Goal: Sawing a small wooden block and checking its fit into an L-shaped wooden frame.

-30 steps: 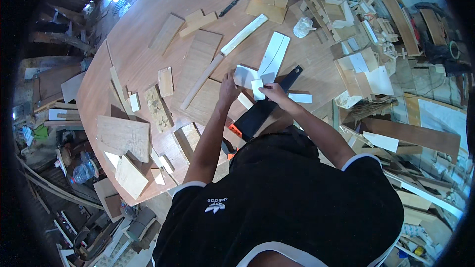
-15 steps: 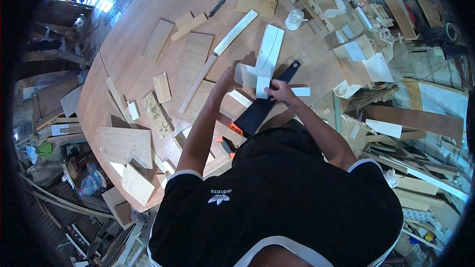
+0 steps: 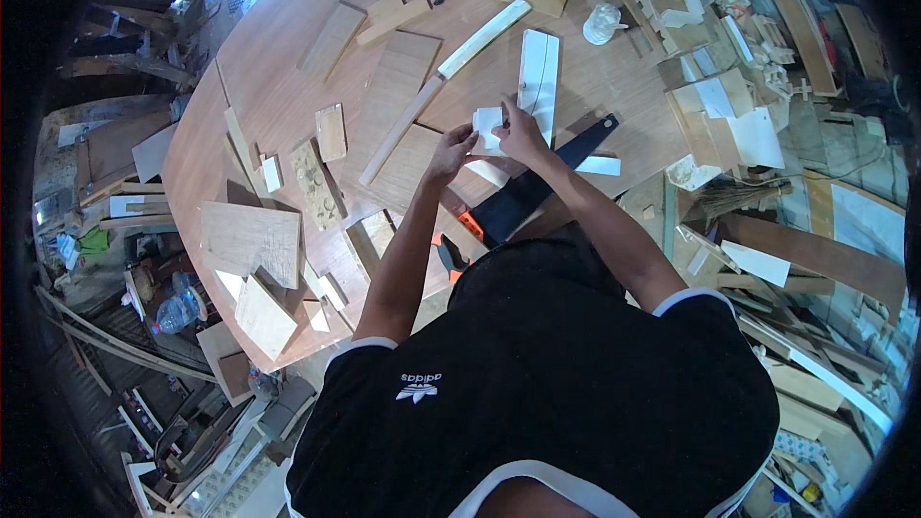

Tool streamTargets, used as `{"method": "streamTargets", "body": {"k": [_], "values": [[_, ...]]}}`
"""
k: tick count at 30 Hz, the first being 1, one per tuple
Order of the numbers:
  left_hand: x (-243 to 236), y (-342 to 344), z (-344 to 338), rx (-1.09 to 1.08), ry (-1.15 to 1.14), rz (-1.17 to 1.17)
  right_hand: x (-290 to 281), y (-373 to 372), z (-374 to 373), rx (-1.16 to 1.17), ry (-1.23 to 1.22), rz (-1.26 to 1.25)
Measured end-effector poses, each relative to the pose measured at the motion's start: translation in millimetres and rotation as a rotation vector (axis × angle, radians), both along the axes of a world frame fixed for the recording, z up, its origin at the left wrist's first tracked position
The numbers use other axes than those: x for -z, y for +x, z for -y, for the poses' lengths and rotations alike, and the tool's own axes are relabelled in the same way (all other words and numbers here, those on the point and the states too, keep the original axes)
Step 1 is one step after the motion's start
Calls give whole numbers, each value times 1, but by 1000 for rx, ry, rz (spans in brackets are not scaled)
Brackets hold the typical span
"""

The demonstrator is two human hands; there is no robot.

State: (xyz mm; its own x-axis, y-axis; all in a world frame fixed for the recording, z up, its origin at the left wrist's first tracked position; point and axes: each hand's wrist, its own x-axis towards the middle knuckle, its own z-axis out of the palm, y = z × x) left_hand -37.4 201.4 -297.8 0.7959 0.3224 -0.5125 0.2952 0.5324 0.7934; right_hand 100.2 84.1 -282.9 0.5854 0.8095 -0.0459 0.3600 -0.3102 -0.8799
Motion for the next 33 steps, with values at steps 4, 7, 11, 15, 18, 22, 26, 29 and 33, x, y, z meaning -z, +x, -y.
{"method": "streamTargets", "body": {"k": [4,7,11,15,18,22,26,29,33], "values": [[-3,7,7,-15,-15,-12,4,2,8,-92,-101,184],[1,6,7,-16,-14,-24,-1,-2,14,-131,-149,166],[-3,-5,9,-63,-34,-38,-26,-8,15,-244,-137,69],[-9,2,12,-86,-116,-32,-14,-4,21,-276,-24,289],[-11,7,14,-80,-162,-28,-6,0,21,-262,-64,236],[-18,-3,14,-60,-74,-55,-34,-2,16,-287,-178,340],[-19,-2,14,-40,-51,-71,-43,1,17,-268,-160,347],[-17,-3,13,-49,-77,-64,-44,1,16,-283,-134,342],[-17,0,15,-39,-65,-83,-34,4,18,-300,-45,315]]}}
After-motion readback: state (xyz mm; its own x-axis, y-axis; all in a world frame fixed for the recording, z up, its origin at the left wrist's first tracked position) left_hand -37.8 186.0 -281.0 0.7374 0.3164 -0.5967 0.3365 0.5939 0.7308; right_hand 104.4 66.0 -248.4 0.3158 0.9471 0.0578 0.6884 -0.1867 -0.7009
